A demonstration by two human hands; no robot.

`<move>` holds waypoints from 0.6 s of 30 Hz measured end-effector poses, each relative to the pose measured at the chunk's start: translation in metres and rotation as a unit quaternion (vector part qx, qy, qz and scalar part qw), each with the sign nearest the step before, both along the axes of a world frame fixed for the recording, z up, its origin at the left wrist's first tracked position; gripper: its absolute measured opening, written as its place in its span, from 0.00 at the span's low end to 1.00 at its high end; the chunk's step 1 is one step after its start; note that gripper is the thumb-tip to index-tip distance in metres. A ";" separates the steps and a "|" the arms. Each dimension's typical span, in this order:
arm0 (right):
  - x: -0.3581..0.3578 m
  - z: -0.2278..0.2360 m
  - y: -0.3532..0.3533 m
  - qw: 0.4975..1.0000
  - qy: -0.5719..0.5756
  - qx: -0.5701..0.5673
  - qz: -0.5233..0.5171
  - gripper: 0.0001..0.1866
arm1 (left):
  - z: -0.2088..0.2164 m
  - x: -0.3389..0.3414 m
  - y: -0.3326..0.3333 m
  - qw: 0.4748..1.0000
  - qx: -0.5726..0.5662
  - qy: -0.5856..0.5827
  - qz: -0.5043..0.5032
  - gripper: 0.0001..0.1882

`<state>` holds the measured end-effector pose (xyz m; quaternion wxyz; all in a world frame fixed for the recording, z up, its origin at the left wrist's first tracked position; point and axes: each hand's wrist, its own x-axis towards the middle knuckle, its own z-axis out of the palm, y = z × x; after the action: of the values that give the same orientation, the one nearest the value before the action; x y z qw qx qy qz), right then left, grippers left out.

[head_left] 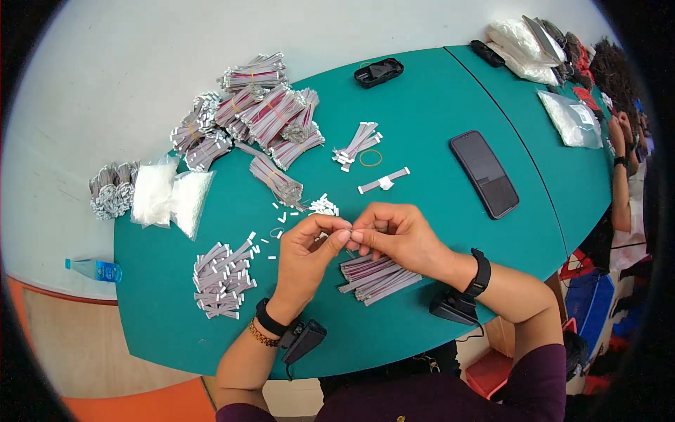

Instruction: The person picks up a ribbon cable and a connector by hand, fits the connector onto the cable end, and places the assembled unit onto a stack.

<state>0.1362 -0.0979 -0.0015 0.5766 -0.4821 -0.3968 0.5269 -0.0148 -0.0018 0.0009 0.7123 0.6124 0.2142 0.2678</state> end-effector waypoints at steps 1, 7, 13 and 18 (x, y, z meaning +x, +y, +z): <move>0.000 0.000 0.000 1.000 0.000 0.005 -0.003 0.04 | -0.001 0.000 0.000 1.000 0.000 0.000 0.000 0.07; -0.002 -0.003 -0.001 0.999 -0.024 0.018 -0.024 0.04 | -0.003 0.000 -0.004 1.000 -0.001 0.008 0.013 0.06; -0.002 -0.006 -0.002 0.991 -0.113 0.052 -0.041 0.04 | -0.001 0.001 -0.007 0.999 0.014 0.007 0.030 0.06; -0.004 -0.001 -0.004 0.979 -0.188 0.058 -0.050 0.04 | -0.006 0.000 -0.004 0.999 0.005 0.006 0.034 0.07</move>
<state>0.1318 -0.1015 -0.0022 0.5447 -0.5575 -0.5030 0.3735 -0.0145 -0.0059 -0.0050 0.6986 0.6099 0.2372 0.2893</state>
